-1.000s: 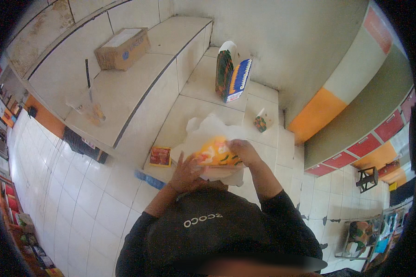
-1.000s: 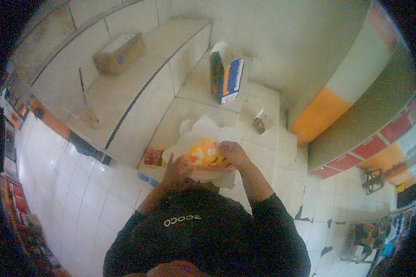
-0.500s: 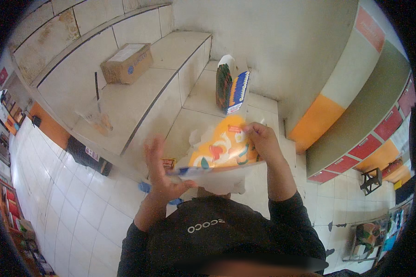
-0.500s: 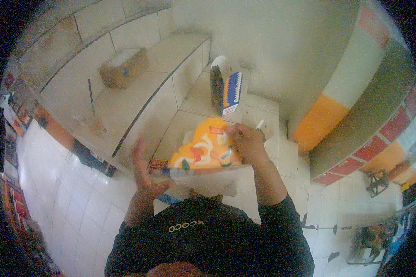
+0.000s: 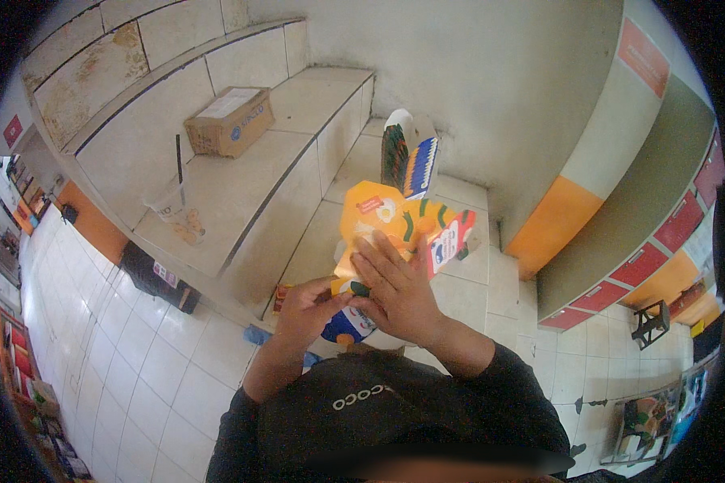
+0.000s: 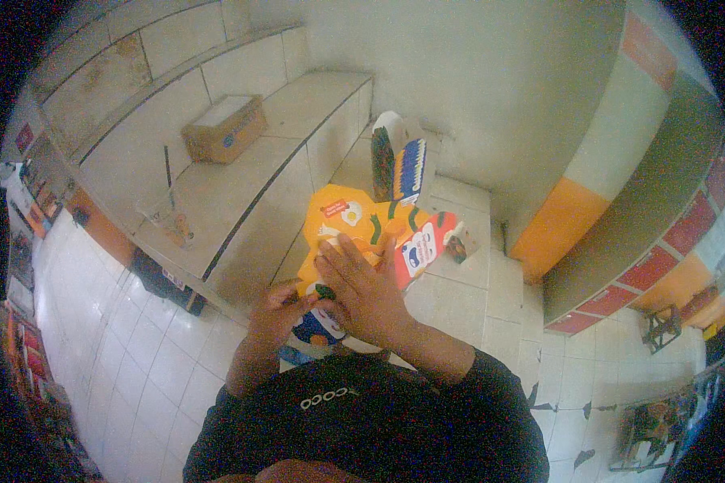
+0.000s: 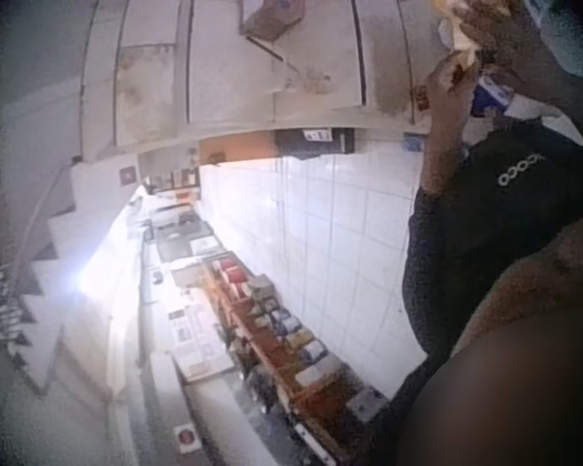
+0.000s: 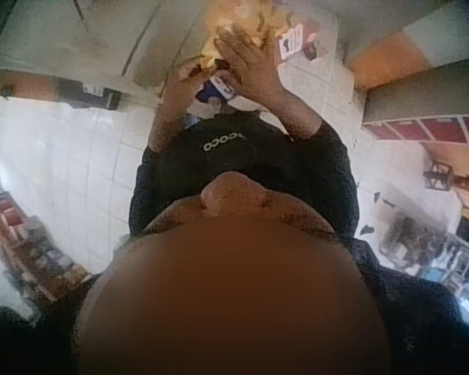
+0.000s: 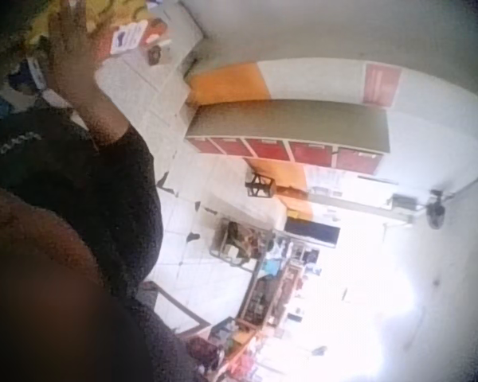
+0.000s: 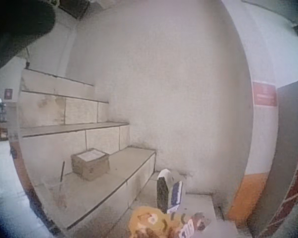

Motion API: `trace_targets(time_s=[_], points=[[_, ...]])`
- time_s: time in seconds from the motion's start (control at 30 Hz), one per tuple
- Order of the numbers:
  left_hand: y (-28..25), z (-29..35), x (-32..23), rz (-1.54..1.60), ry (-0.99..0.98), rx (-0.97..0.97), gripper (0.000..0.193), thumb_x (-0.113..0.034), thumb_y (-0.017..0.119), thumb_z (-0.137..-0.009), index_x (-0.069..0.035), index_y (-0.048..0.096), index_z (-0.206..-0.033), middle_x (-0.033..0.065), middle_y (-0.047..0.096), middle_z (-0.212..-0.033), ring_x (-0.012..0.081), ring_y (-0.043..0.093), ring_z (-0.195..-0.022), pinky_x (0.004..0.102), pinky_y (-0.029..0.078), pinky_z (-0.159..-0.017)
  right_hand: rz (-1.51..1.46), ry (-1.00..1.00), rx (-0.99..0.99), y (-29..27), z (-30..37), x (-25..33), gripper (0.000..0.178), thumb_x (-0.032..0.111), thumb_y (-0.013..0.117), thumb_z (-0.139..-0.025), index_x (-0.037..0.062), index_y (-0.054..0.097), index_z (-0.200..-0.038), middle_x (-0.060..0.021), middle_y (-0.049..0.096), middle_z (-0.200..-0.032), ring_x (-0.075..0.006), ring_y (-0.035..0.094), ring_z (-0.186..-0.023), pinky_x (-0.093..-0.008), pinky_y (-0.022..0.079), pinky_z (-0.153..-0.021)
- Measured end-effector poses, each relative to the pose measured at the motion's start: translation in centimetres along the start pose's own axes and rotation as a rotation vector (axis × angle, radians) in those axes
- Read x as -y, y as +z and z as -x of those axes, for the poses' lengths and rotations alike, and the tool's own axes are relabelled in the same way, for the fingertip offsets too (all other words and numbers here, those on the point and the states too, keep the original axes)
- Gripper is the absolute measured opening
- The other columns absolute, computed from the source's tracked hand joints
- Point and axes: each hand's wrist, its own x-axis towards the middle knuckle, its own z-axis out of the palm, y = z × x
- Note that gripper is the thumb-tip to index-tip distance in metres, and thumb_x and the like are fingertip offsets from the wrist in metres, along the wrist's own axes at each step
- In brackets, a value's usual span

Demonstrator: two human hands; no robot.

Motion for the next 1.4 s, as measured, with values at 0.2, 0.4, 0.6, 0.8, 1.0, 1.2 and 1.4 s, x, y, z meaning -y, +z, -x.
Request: trace_targets(time_s=[0.2, 0.4, 0.6, 0.8, 1.0, 1.2, 1.4], points=[[0.2, -0.3, 1.8, -0.201, 0.210, -0.104, 0.013, -0.011, 0.062, -0.081, -0.001, 0.063, -0.090, 0.0036, 0.064, -0.077, 0.0099, 0.058, -0.069, 0.0244, 0.047, -0.065, -0.215, -0.012, 0.018, 1.6, 0.5, -0.7, 0.041, 0.020, 0.062, -0.077, 0.0082, 0.052, -0.115, -0.0083, 0.056, -0.115, -0.0226, 0.052, -0.109, -0.0604, 0.006, -0.102], [2.1, -0.3, 6.2, 0.583, 0.374, -0.462, 0.043, -0.035, 0.055, -0.085, -0.007, 0.048, -0.117, 0.0085, 0.059, -0.105, 0.0238, 0.059, -0.087, 0.0348, 0.048, -0.072, -0.503, -0.112, -0.095, 1.2, 0.5, -2.9, 0.014, 0.017, 0.060, -0.080, 0.0113, 0.063, -0.093, -0.0061, 0.066, -0.093, -0.0220, 0.063, -0.090, -0.0600, 0.012, -0.103], [1.1, -0.8, 3.3, 1.379, -0.263, 0.157, 0.068, -0.060, 0.036, -0.085, -0.005, 0.039, -0.124, 0.0120, 0.051, -0.118, 0.0289, 0.049, -0.109, 0.0440, 0.045, -0.083, -0.816, -0.285, -0.151, 0.3, 1.1, -5.4, 0.009, 0.020, 0.060, -0.082, 0.0147, 0.064, -0.087, -0.0044, 0.067, -0.090, -0.0242, 0.061, -0.096, -0.0570, 0.017, -0.103], [2.1, 0.2, 3.4, 0.597, -0.099, 0.133, 0.048, -0.033, 0.058, -0.081, -0.004, 0.047, -0.118, 0.0131, 0.055, -0.111, 0.0283, 0.055, -0.102, 0.0387, 0.045, -0.082, -0.797, -0.322, -0.028, 0.9, 1.6, -6.4, 0.009, 0.022, 0.066, -0.077, 0.0141, 0.064, -0.081, -0.0046, 0.064, -0.098, -0.0271, 0.049, -0.109, -0.0522, 0.019, -0.103], [2.5, 1.3, 7.0, -0.439, 0.355, -0.069, 0.033, 0.000, 0.059, -0.072, -0.001, 0.056, -0.105, 0.0168, 0.059, -0.095, 0.0321, 0.057, -0.090, 0.0373, 0.045, -0.079, -0.856, -0.013, -0.104, 1.4, 2.2, -4.5, 0.011, 0.010, 0.068, -0.074, 0.0090, 0.056, -0.071, -0.0092, 0.050, -0.114, -0.0295, 0.042, -0.114, -0.0436, 0.029, -0.098], [3.3, 0.8, 8.0, -0.361, 0.412, -0.119, 0.034, -0.001, 0.060, -0.072, 0.001, 0.053, -0.106, 0.0168, 0.058, -0.095, 0.0320, 0.057, -0.088, 0.0385, 0.045, -0.077, -0.898, -0.020, -0.154, 1.9, 2.0, -4.0, 0.010, 0.006, 0.064, -0.074, 0.0074, 0.054, -0.074, -0.0104, 0.048, -0.118, -0.0305, 0.043, -0.113, -0.0410, 0.035, -0.093], [3.5, 1.5, 4.8, -0.145, 0.397, -0.079, 0.022, -0.004, 0.049, -0.085, 0.000, 0.050, -0.107, 0.0137, 0.056, -0.102, 0.0248, 0.056, -0.098, 0.0337, 0.045, -0.083, -0.895, -0.081, 0.060, 1.0, 1.5, -4.6, 0.011, 0.003, 0.064, -0.075, 0.0071, 0.055, -0.074, -0.0136, 0.044, -0.123, -0.0303, 0.040, -0.117, -0.0380, 0.033, -0.095]])
